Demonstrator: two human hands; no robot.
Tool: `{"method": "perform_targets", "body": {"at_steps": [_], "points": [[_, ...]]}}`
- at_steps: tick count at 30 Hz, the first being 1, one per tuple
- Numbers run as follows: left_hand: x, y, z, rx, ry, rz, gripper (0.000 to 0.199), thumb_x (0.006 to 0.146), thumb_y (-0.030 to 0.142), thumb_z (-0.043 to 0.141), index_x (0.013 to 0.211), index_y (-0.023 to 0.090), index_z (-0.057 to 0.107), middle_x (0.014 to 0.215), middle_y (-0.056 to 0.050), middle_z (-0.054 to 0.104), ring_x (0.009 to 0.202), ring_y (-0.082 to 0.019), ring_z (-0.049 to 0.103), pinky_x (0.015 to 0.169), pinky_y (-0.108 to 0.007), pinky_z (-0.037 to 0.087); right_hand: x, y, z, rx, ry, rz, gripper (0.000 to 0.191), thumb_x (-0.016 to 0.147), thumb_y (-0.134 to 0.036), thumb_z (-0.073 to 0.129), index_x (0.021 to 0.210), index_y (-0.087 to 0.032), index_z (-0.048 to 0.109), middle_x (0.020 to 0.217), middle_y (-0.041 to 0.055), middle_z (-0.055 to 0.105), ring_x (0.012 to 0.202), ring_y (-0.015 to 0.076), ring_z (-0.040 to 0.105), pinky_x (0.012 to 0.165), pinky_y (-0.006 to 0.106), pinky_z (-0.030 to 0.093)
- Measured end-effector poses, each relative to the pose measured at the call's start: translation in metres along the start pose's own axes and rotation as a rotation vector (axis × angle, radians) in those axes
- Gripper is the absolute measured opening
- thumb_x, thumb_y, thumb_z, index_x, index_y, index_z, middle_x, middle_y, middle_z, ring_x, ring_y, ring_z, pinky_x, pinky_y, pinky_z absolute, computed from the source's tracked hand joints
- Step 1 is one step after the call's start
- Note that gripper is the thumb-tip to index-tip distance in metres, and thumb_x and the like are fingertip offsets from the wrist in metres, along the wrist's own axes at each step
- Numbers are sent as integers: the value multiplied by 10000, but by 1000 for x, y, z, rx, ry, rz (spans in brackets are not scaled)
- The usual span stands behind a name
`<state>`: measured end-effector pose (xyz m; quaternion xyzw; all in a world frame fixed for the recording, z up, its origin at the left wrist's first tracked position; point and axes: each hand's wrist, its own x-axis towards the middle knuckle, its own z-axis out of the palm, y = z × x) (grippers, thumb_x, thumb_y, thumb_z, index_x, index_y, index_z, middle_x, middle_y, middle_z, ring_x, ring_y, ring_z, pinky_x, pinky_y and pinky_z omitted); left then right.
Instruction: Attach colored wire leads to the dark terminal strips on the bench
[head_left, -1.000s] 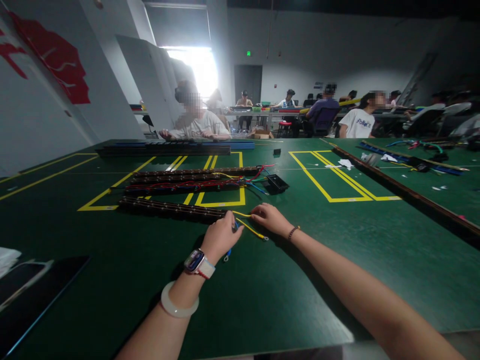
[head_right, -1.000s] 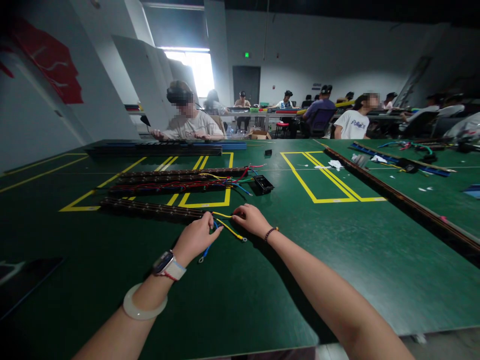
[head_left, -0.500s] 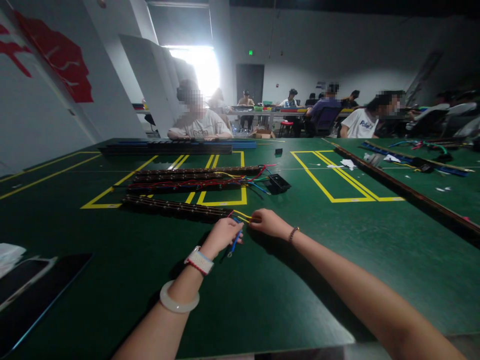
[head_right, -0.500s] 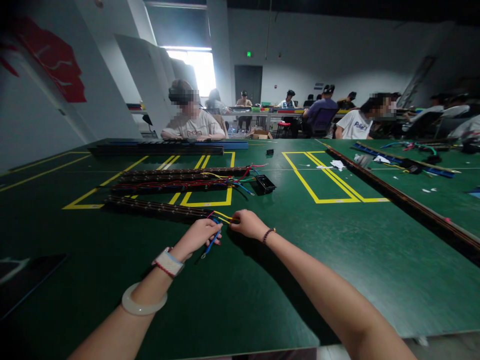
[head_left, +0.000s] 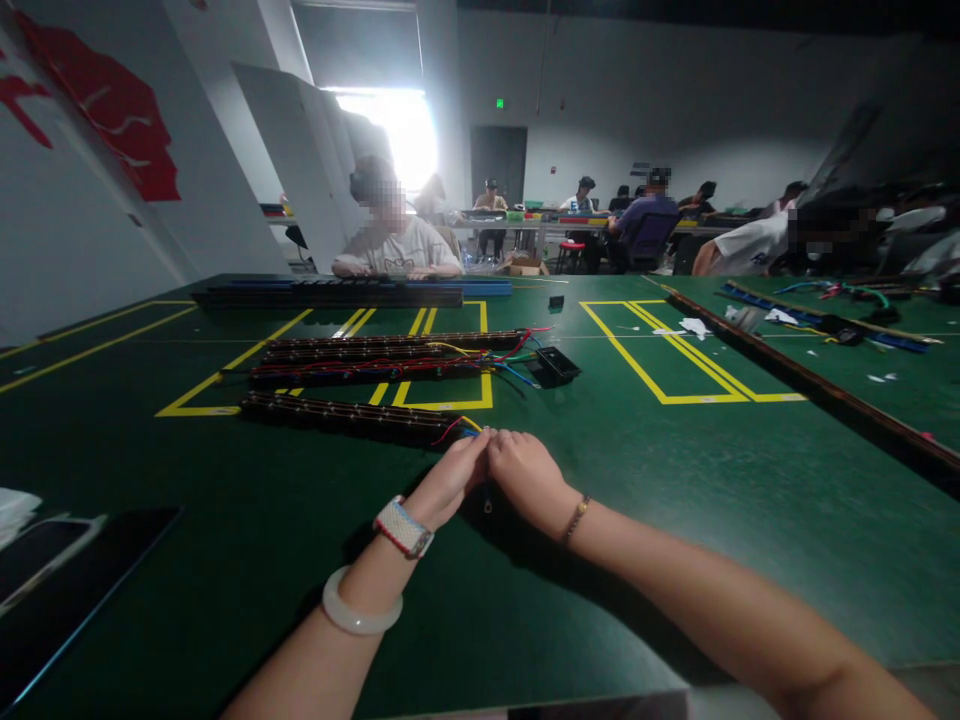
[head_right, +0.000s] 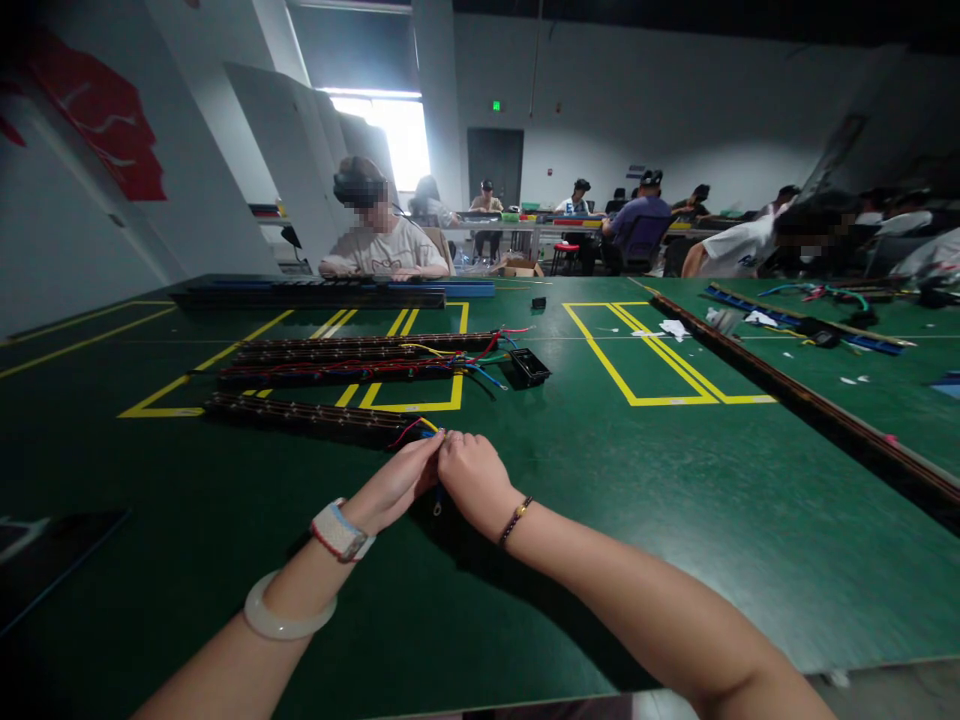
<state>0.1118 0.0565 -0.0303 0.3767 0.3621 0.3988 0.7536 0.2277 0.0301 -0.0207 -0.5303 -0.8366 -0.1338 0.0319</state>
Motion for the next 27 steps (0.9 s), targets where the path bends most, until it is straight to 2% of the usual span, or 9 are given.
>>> {"method": "perform_targets", "body": {"at_steps": [3,5,7,12,17,19,23,27], "points": [[1,-5,4,-26,78,13,177,901,213,485,904,64,581,925,-102,636,784,-106,596,748,-205,448,-6,-16,1,-9,-10,23,364,871,-67,358,1182,16,529,1039,208,561,928,251,545,774,349,444],[3,-9,4,-56,90,-7,180,902,193,472,864,56,584,885,-104,637,768,-109,595,773,-217,444,-9,-21,3,34,-36,45,364,857,-92,395,1171,21,541,1084,213,551,965,261,533,830,364,431],[5,-14,2,-90,81,-23,165,889,147,466,795,63,574,814,-90,631,705,-103,584,716,-210,438,-10,-19,2,98,-43,43,347,842,-126,430,1135,1,568,1074,200,555,966,255,526,852,360,417],[12,-21,-3,-116,82,15,207,903,147,424,740,83,537,709,-59,595,592,-96,541,596,-214,410,-4,10,-20,272,-98,25,282,897,-254,398,947,-133,648,946,119,578,824,183,542,741,284,397],[18,-20,1,-115,41,-14,213,910,175,420,743,93,525,706,-59,594,597,-105,550,610,-233,424,1,35,-36,300,-124,164,391,899,-476,406,830,-166,633,821,88,608,742,179,554,594,261,342],[23,-21,6,-114,101,-15,230,918,190,405,753,90,530,700,-64,593,604,-114,557,606,-239,425,1,36,-34,275,-173,179,371,877,-479,441,822,-170,639,810,90,621,723,190,564,566,260,327],[35,-23,17,-129,259,30,228,931,207,369,780,98,502,714,-58,592,634,-113,573,631,-239,431,3,35,-26,266,-281,189,255,840,-376,497,786,-175,645,772,80,633,670,194,579,522,254,297],[42,-22,22,-131,261,41,249,947,230,332,781,108,471,724,-57,586,632,-107,573,648,-244,442,7,39,-19,282,-275,208,278,877,-336,436,783,-170,639,752,85,631,653,197,587,510,259,298]]}}
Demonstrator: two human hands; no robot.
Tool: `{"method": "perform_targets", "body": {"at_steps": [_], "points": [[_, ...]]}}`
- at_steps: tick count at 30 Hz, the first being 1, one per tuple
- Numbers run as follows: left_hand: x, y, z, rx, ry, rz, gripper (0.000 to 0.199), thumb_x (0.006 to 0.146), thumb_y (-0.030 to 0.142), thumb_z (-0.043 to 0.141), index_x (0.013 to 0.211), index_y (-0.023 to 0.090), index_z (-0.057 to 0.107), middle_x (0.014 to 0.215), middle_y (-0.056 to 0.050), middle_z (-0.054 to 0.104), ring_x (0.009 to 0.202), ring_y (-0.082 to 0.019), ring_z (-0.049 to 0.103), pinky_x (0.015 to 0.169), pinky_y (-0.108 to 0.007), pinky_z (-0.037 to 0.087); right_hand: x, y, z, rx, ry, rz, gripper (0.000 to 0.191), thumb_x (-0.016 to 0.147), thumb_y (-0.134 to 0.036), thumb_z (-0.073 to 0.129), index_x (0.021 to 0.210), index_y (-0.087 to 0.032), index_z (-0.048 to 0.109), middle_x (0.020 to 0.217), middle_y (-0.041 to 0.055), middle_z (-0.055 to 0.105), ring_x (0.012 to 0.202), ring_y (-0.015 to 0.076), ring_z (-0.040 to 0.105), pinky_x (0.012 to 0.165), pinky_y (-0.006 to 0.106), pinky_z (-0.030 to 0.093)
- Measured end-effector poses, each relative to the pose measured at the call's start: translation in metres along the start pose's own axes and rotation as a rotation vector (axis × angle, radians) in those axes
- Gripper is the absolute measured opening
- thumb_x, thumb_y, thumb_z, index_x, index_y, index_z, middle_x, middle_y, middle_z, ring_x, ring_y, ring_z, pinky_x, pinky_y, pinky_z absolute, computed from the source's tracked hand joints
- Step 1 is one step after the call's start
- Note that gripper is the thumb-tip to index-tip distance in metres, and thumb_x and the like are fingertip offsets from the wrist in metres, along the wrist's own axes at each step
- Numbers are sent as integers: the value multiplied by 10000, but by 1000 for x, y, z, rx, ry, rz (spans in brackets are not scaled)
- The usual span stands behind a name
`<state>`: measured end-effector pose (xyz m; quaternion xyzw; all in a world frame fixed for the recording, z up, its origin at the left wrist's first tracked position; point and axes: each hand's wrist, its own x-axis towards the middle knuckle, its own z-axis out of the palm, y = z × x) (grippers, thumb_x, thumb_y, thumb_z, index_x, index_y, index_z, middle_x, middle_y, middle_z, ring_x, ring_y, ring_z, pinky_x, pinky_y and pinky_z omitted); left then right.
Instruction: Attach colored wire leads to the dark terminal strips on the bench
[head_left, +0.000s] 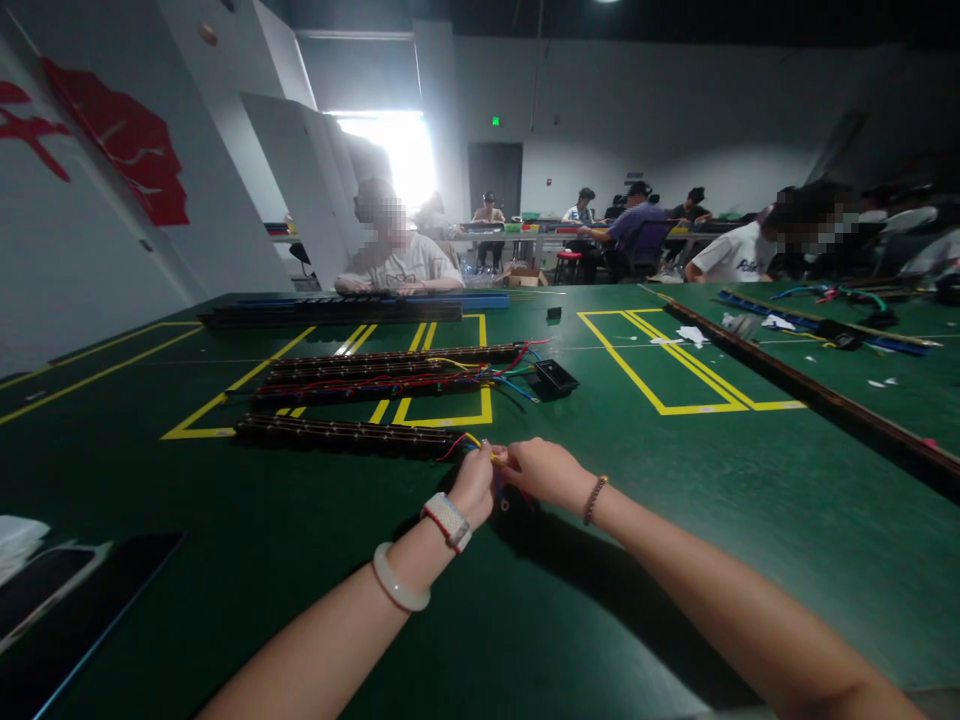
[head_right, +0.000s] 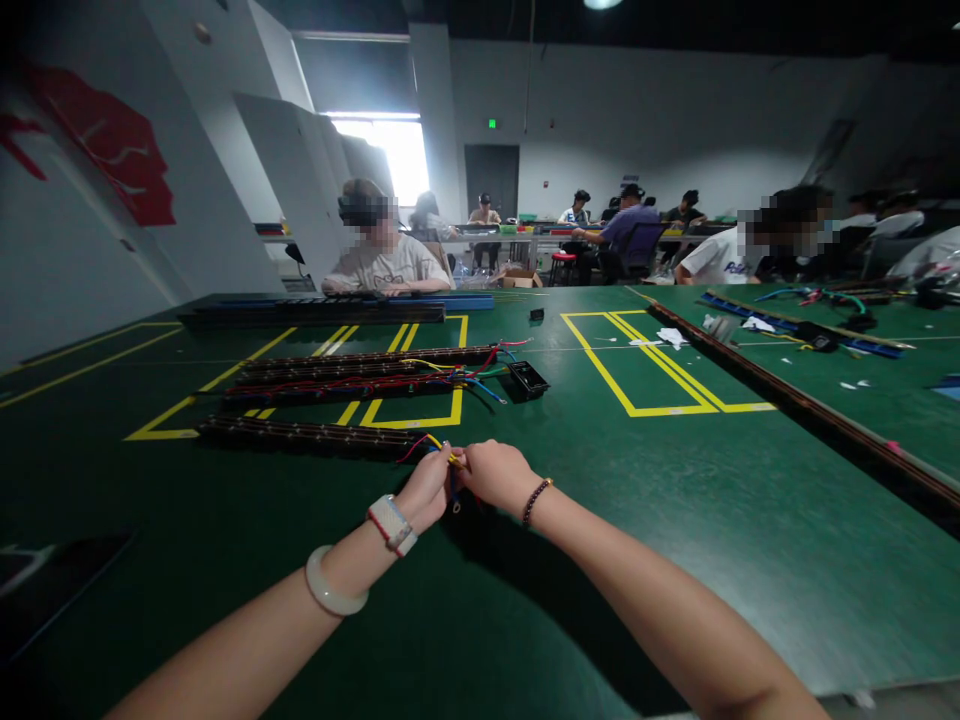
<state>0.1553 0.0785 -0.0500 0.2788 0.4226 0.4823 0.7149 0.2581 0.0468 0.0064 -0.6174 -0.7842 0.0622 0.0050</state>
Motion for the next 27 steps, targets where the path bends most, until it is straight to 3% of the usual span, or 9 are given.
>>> {"method": "perform_targets", "body": {"at_steps": [7,11,15,19,21,23,25,27], "points": [[-2,16,-22,89,-342,-174,262,950,330,359,891,110,487,729,-70,581,602,-119,562,619,-258,451,6,16,-3,-17,40,53,238,865,-353,494,840,-169,642,809,96,635,700,203,594,540,258,330],[-3,20,-33,204,-327,-212,221,944,320,380,886,115,438,688,-39,540,534,-97,519,538,-227,413,14,29,-2,-1,130,129,225,861,-375,527,835,-179,633,805,74,632,737,194,588,559,254,316],[-4,20,-36,112,-343,-238,228,959,335,339,866,131,384,571,45,378,395,-26,295,417,-162,226,29,45,9,54,239,136,219,872,-387,528,845,-185,607,840,47,630,783,168,571,601,242,314],[-3,19,-38,76,-379,-256,233,964,320,322,833,134,373,570,46,360,389,-14,254,405,-153,183,45,54,25,94,309,139,228,870,-393,535,817,-174,570,833,32,623,762,153,552,601,237,303],[-3,19,-38,92,-370,-254,233,958,319,341,829,129,384,588,30,406,396,-16,298,403,-149,214,51,55,31,97,308,143,215,871,-378,537,812,-172,560,827,29,621,751,151,546,594,238,296],[-4,20,-38,122,-327,-240,226,946,316,377,841,118,406,644,-12,494,451,-41,429,446,-161,332,53,55,34,62,304,123,214,877,-369,528,801,-171,561,808,31,613,731,154,538,599,248,295],[-5,20,-38,110,-319,-231,211,936,297,404,864,100,431,762,-86,581,612,-109,581,592,-223,465,50,56,36,-20,336,85,238,874,-382,529,777,-169,575,790,42,600,732,170,529,631,270,303],[-6,21,-39,29,-380,-233,197,932,262,412,890,76,459,899,-161,612,809,-185,634,771,-306,496,44,57,36,-95,441,32,256,858,-414,547,806,-171,606,826,62,591,784,194,520,693,301,315]]}}
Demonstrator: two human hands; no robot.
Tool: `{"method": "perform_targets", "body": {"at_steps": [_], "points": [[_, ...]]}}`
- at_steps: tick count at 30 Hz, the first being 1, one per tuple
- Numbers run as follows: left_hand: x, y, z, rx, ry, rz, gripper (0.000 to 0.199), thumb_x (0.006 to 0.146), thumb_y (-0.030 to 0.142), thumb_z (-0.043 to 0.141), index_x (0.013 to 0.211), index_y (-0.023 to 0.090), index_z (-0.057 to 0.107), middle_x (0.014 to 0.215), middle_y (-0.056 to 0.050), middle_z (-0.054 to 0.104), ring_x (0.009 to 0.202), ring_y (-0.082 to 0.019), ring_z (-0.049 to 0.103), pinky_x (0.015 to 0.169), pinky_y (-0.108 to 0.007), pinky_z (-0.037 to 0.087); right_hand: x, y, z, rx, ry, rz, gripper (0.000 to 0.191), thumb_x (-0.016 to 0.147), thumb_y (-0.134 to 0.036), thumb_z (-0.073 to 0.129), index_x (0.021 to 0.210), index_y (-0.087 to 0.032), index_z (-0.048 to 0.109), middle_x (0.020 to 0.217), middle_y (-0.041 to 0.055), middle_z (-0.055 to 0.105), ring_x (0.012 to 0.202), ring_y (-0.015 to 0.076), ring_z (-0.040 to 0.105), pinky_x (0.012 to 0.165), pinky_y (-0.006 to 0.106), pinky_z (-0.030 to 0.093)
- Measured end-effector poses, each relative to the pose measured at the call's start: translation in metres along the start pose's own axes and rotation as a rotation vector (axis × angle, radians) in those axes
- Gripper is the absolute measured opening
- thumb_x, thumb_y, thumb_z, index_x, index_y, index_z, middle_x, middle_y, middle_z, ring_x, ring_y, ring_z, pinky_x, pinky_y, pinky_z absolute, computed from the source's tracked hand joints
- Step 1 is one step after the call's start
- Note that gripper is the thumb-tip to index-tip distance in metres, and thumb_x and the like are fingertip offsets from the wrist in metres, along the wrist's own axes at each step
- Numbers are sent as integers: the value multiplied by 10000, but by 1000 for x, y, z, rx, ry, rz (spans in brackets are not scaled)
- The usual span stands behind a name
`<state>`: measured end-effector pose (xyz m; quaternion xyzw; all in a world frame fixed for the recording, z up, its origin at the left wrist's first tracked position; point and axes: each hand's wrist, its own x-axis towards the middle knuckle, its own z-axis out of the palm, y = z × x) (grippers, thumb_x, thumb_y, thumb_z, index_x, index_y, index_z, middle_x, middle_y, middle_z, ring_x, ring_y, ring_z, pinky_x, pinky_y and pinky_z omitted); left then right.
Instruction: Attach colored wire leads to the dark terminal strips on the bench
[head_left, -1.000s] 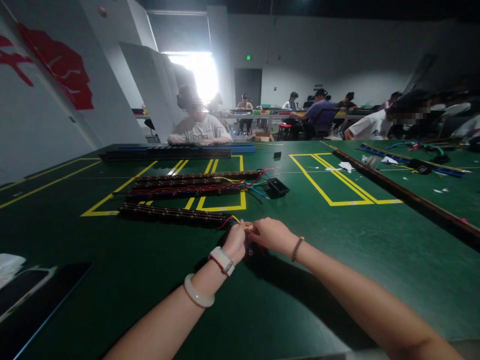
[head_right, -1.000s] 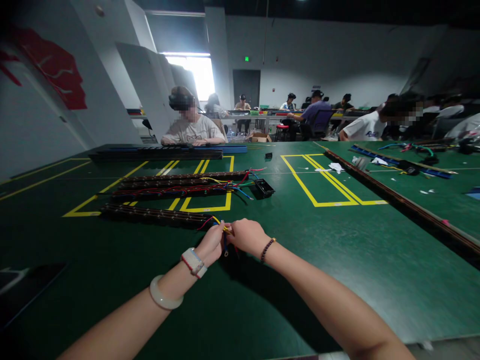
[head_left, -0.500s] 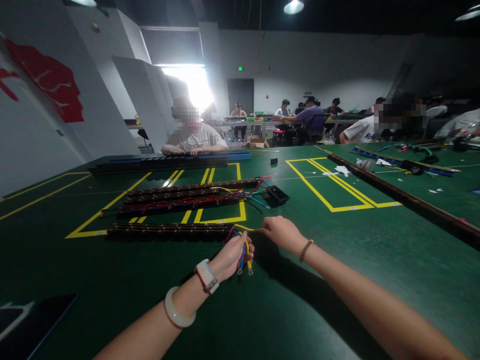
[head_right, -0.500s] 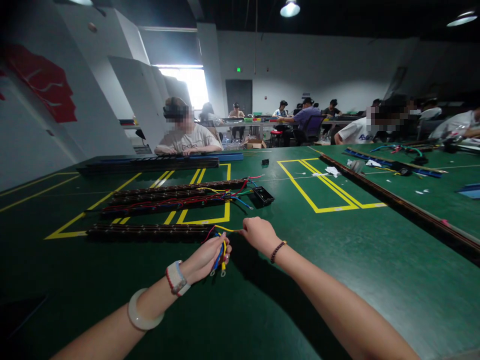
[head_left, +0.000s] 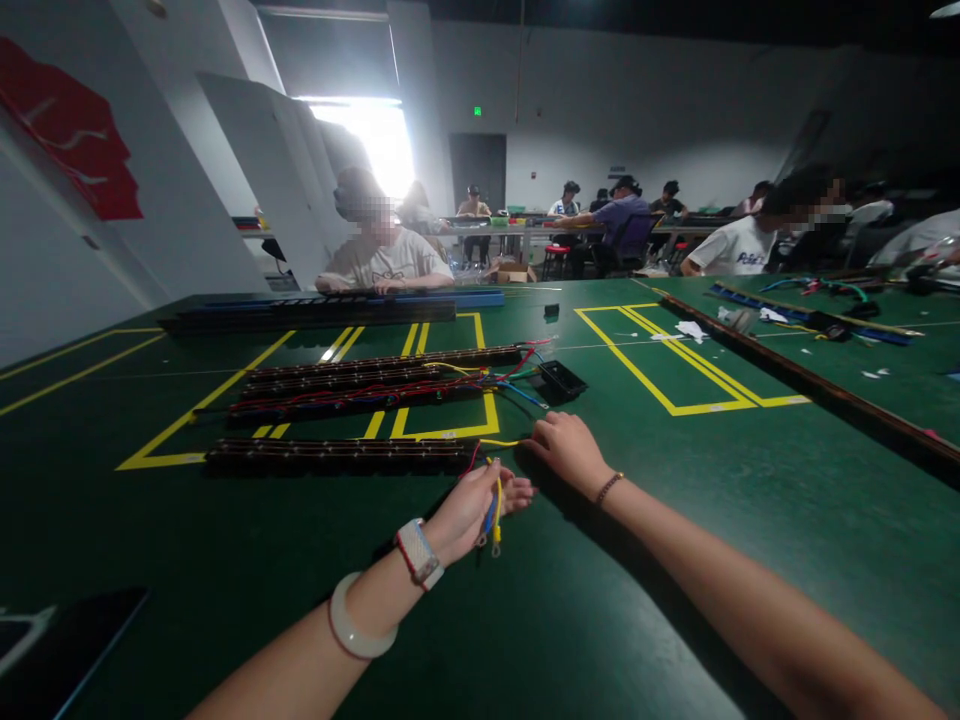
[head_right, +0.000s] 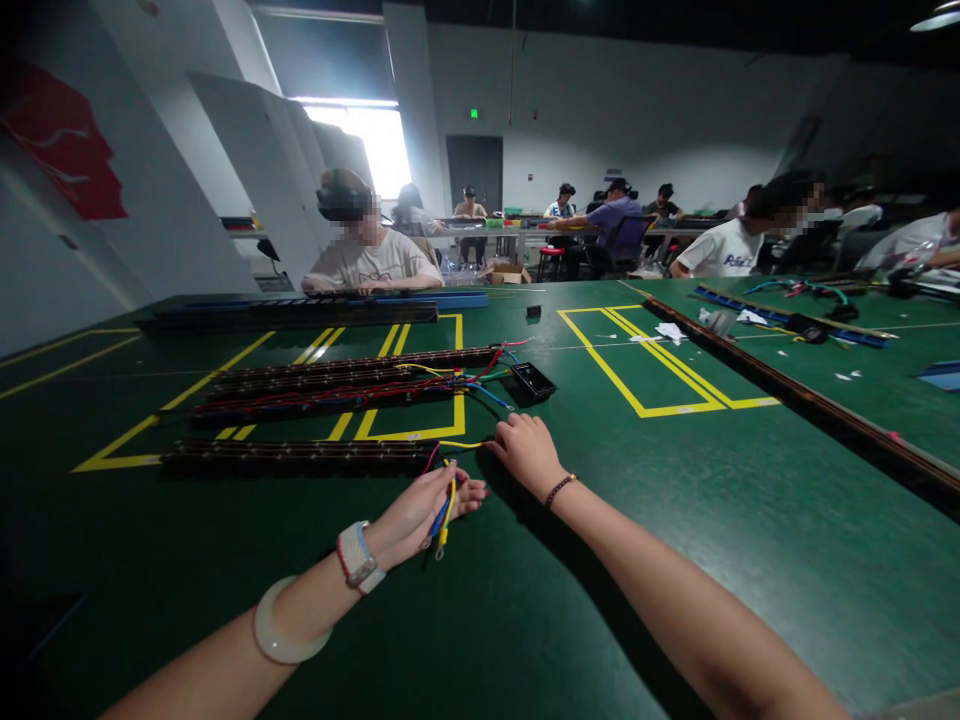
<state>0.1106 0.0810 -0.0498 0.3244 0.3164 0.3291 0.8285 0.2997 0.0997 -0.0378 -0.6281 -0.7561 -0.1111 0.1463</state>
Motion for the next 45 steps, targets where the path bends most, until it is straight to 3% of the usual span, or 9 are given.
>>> {"method": "perform_targets", "body": {"at_steps": [4,7,10,16,19,23,31,42,45], "points": [[0,0,-2,-111,-128,20,187,916,199,440,967,37,518,1017,-200,604,961,-232,611,911,-390,453,-11,-1,-11,87,231,-292,218,887,-354,523,991,-197,632,957,71,586,883,176,498,790,310,335],[3,-1,-5,-139,-118,51,168,904,145,444,997,50,546,1017,-167,612,949,-213,610,920,-405,446,-16,-8,-16,131,206,-655,201,918,-260,475,1048,-210,619,1029,41,598,894,146,495,818,289,361],[5,-1,-6,-176,-104,56,142,887,131,468,967,61,562,1012,-144,614,943,-199,604,926,-396,441,-17,-13,-16,142,172,-836,212,922,-266,475,1059,-168,603,1128,30,593,981,154,501,865,295,382],[2,4,-3,-339,-125,-22,265,906,184,339,916,56,572,967,-163,611,964,-218,586,900,-396,447,-13,-15,-11,392,185,-730,195,923,-213,466,1069,-146,575,1142,43,600,1061,126,520,920,268,409],[1,2,-3,-327,-109,-11,283,888,134,309,865,52,579,939,-169,612,945,-218,587,893,-392,444,-6,-26,-13,548,217,-539,178,919,-219,473,1036,-151,588,1028,47,630,975,117,549,850,247,433],[4,-3,-3,-232,-99,17,218,823,40,370,864,60,583,904,-136,610,898,-191,581,873,-363,442,13,-56,-19,482,244,-389,135,883,-239,537,929,-157,633,841,43,628,802,136,520,739,258,396],[-2,1,9,-265,2,45,128,798,23,412,793,113,503,824,-38,560,697,-95,502,634,-210,415,43,-104,-19,93,101,-478,191,890,-227,511,744,-140,599,747,51,568,730,158,401,677,300,266],[-6,5,7,-305,50,26,144,850,76,410,778,126,523,811,-34,571,713,-107,520,656,-215,443,51,-113,-13,-37,15,-560,126,885,-192,514,820,-130,603,804,66,572,791,181,426,709,318,276],[-3,3,5,-302,23,41,141,847,76,420,795,115,545,818,-43,588,716,-114,538,660,-235,454,48,-111,-18,-19,22,-561,155,886,-262,530,861,-145,628,837,65,588,816,191,449,733,327,296]]}}
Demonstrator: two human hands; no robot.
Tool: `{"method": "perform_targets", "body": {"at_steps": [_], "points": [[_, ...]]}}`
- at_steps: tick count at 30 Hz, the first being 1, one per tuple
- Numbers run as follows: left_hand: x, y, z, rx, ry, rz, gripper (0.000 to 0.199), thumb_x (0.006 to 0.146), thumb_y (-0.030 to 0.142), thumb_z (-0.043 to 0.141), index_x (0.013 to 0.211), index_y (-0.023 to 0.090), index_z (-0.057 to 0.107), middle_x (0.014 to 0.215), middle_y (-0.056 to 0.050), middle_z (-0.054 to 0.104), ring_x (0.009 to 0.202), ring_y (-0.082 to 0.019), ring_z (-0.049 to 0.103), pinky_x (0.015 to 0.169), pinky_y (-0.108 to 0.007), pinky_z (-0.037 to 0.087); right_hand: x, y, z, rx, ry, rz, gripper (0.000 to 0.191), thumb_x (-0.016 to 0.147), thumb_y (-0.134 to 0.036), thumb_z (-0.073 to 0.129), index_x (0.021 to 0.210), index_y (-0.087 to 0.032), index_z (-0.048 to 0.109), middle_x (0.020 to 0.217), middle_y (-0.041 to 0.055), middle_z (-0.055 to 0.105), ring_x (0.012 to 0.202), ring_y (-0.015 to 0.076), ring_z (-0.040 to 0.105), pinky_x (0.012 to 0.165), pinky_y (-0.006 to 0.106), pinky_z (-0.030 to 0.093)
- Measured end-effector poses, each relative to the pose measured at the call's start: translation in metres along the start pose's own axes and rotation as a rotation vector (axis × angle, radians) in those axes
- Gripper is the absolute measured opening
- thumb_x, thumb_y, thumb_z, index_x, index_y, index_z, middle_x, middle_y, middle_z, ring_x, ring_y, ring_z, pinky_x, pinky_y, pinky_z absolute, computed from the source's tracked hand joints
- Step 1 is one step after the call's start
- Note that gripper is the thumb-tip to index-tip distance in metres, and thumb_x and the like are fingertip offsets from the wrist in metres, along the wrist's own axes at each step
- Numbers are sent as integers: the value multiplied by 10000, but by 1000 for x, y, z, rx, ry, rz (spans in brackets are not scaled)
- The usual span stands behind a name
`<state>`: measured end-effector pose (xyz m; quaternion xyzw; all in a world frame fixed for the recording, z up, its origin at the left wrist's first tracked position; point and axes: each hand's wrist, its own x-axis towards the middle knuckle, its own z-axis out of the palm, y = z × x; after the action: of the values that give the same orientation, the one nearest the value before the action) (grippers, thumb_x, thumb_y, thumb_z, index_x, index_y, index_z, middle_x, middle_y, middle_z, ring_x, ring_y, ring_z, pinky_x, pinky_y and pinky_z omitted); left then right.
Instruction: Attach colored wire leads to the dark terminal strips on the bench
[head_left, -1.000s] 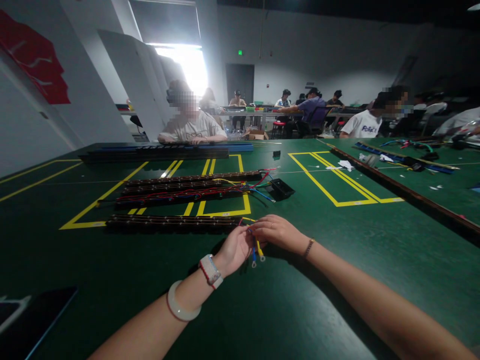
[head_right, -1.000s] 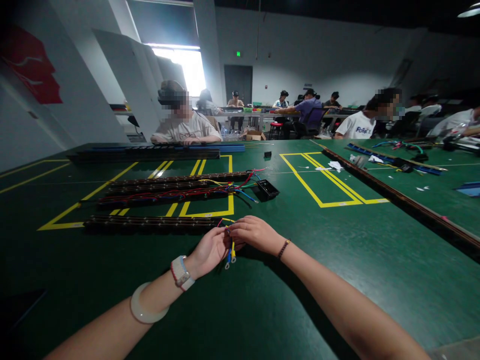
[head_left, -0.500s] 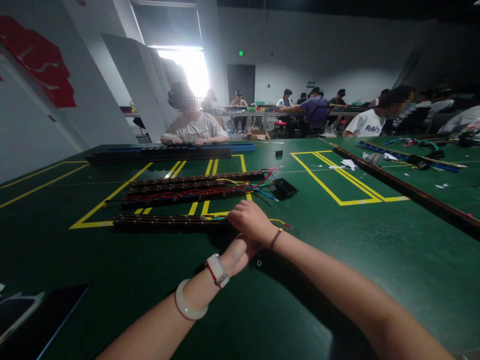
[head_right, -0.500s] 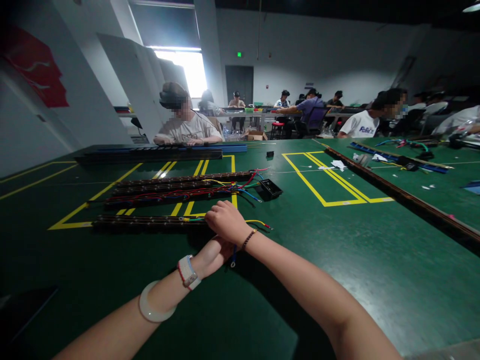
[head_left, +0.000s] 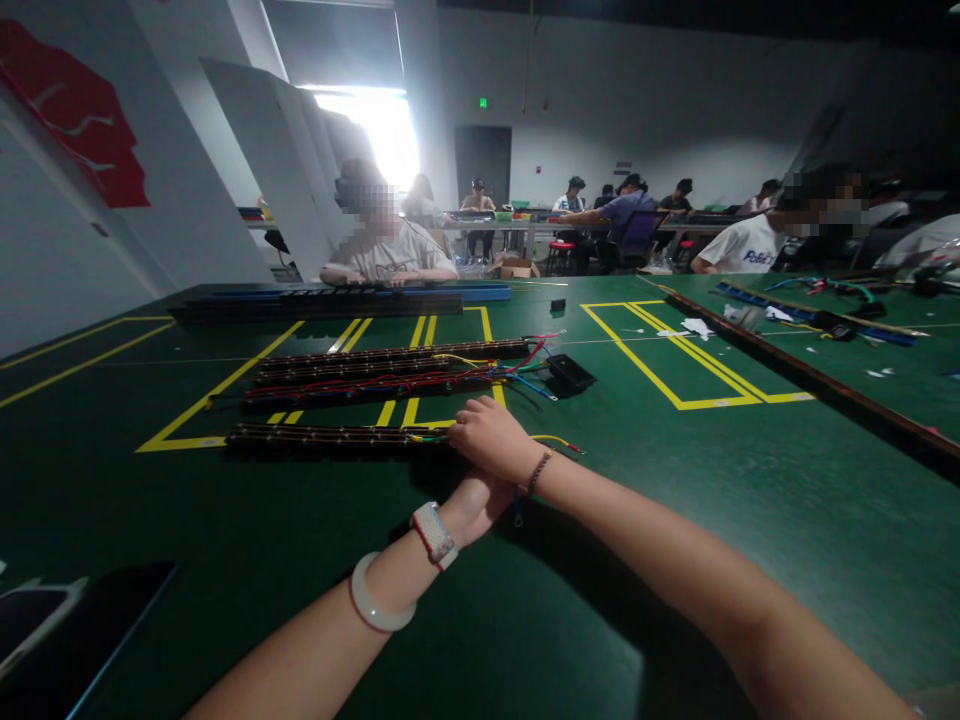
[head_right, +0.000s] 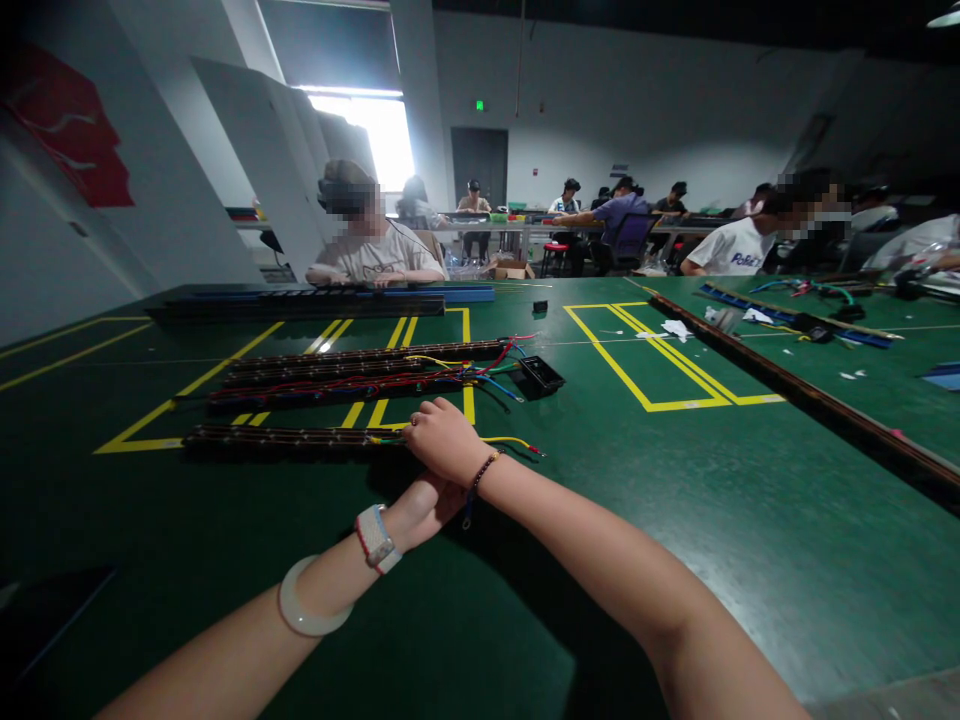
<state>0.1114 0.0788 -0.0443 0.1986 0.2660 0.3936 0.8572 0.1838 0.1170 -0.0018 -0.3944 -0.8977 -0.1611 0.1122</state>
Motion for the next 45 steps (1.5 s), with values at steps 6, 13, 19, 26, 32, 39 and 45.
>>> {"method": "perform_targets", "body": {"at_steps": [6,13,19,26,32,39,45], "points": [[7,-5,-10,119,-158,11,130,818,59,483,886,51,593,907,-126,626,847,-184,597,866,-360,458,-38,29,-13,215,172,197,330,914,-365,481,1172,-184,580,1077,81,589,963,176,509,829,312,345],[7,-1,-13,127,-189,-54,179,864,66,434,942,31,590,1070,-198,598,1050,-235,576,995,-424,387,-101,66,15,229,89,424,239,855,-376,566,923,-162,648,861,69,592,832,168,525,760,295,372],[5,3,-10,154,-162,-72,196,885,93,409,972,19,568,1074,-223,591,1032,-231,587,990,-408,393,-113,67,37,447,78,529,226,829,-361,599,839,-136,618,766,34,567,712,125,490,668,246,369],[-2,26,-10,716,-113,-151,243,881,298,493,932,69,554,773,-74,577,613,-109,558,585,-230,432,-113,65,36,477,65,527,194,818,-339,610,818,-145,606,766,27,588,715,128,502,647,243,351],[-9,42,-5,1441,-75,-56,341,902,389,383,758,119,533,570,6,452,405,-75,367,444,-208,284,-114,64,34,510,69,537,198,829,-343,599,819,-145,597,765,24,595,690,117,508,610,230,341],[-15,44,-10,1862,-137,230,319,858,280,487,576,146,556,589,-60,556,536,-140,473,564,-248,286,-114,65,34,459,49,515,208,818,-353,615,820,-145,603,762,27,591,691,117,508,610,232,344],[-16,45,-4,1679,-80,-72,372,878,404,435,665,128,563,557,-57,545,425,-135,487,473,-233,348,-114,65,34,440,44,501,208,816,-362,618,818,-155,606,742,19,585,676,114,493,602,227,326]]}}
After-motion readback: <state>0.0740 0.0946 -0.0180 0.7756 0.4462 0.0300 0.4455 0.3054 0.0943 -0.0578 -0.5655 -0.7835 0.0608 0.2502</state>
